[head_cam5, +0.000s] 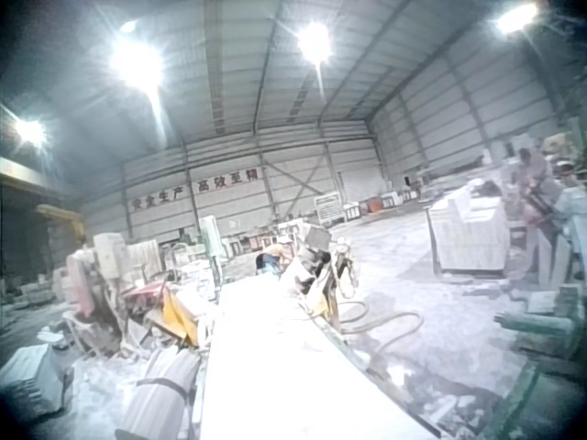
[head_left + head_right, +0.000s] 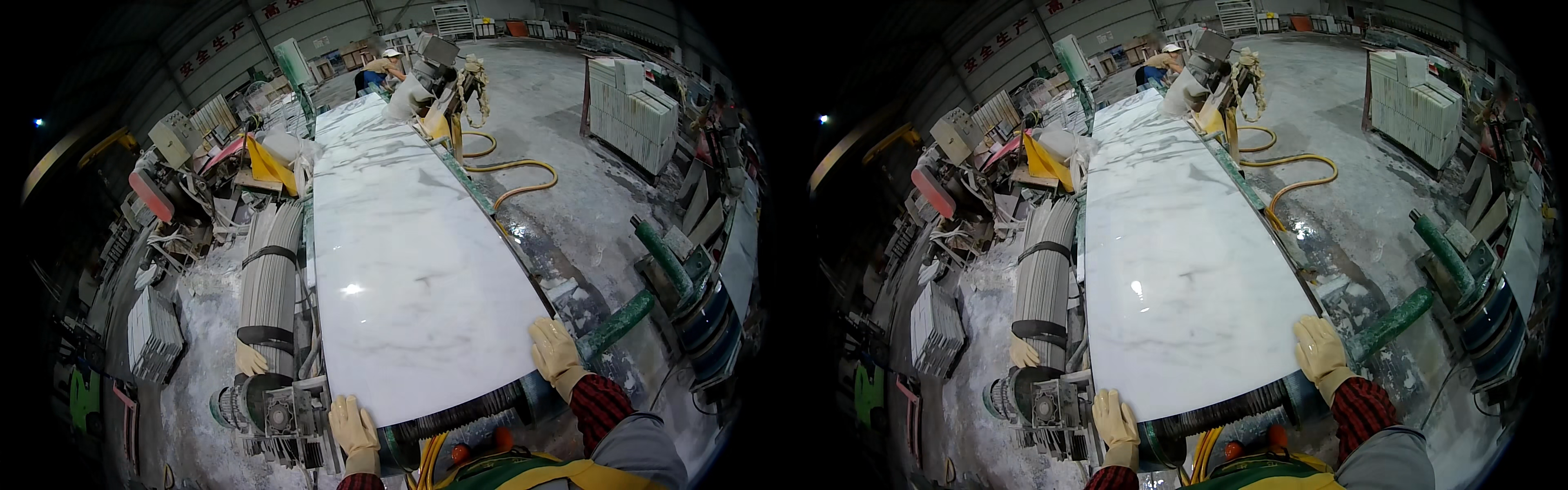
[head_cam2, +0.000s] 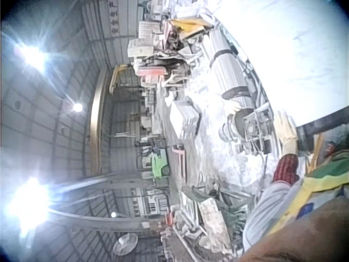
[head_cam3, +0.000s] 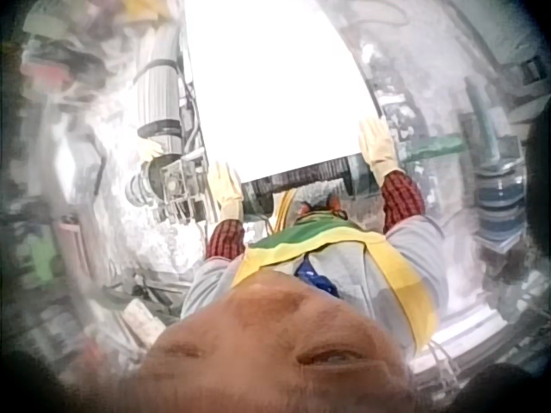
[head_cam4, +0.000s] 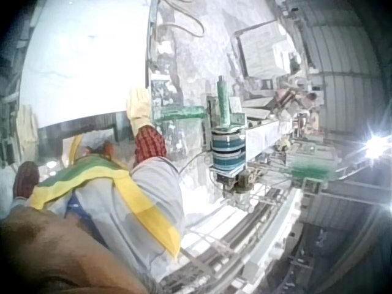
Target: The person repeatedly picks up large white marble-patterned stone slabs from a conveyor belt and places them back onto the belt. The action is repeated multiple times throughout the clip in a factory setting.
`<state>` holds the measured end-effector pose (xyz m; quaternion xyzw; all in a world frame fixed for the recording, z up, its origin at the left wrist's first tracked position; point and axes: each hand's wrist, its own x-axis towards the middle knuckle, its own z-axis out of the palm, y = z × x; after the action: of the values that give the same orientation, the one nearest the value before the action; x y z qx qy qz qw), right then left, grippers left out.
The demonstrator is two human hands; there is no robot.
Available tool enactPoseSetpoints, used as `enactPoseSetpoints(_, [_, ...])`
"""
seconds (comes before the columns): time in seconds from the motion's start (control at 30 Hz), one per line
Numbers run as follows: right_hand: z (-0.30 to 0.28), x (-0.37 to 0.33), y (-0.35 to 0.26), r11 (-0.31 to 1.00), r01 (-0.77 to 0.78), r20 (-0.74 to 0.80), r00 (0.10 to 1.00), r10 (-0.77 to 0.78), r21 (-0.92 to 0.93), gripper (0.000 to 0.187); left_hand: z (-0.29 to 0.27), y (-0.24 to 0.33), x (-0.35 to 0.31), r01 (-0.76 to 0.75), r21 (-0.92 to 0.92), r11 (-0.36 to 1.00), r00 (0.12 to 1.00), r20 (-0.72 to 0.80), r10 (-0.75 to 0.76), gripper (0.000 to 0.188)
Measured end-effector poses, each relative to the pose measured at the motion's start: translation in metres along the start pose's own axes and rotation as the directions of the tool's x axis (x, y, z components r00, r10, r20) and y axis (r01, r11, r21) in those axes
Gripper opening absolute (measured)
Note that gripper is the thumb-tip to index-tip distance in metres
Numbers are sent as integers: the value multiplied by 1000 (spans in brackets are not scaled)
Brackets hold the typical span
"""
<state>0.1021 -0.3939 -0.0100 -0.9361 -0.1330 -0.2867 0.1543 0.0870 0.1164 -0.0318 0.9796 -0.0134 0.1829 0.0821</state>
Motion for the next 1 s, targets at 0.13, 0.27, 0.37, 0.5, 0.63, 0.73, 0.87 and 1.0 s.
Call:
enactPoseSetpoints(0.13, [-3,3,-4,1000,-19,20,1000,18,21,41,1,-2,-3,13,13,1000,1000,2,-13,46])
enactPoseSetpoints(0.27, [-4,1,-4,1000,-12,17,1000,12,6,41,-2,1,-4,10,17,1000,1000,1,-10,44])
enactPoseSetpoints(0.37, [-1,-3,-1,1000,-6,-1,1000,6,5,40,-4,3,-2,-10,10,1000,1000,-13,10,42])
enactPoseSetpoints(0.5, [-4,-1,-5,999,-25,17,1000,25,24,38,-11,6,-4,3,-42,999,1000,-5,-3,43])
enactPoseSetpoints(0.63, [-3,-5,-2,999,-32,19,999,32,37,38,-11,7,-4,-16,-44,999,1000,-16,15,41])
enactPoseSetpoints(0.73, [-5,-4,-3,999,-24,19,1000,23,33,38,-9,5,-5,-40,-26,999,998,-47,38,40])
enactPoseSetpoints(0.87, [-5,-7,-4,1000,-8,7,1000,8,7,39,-3,1,-10,-39,-23,999,998,-56,38,42])
enactPoseSetpoints(1.0, [-4,-9,-4,1000,-14,11,1000,13,12,40,-2,0,-12,-29,-10,1000,998,-50,28,42])
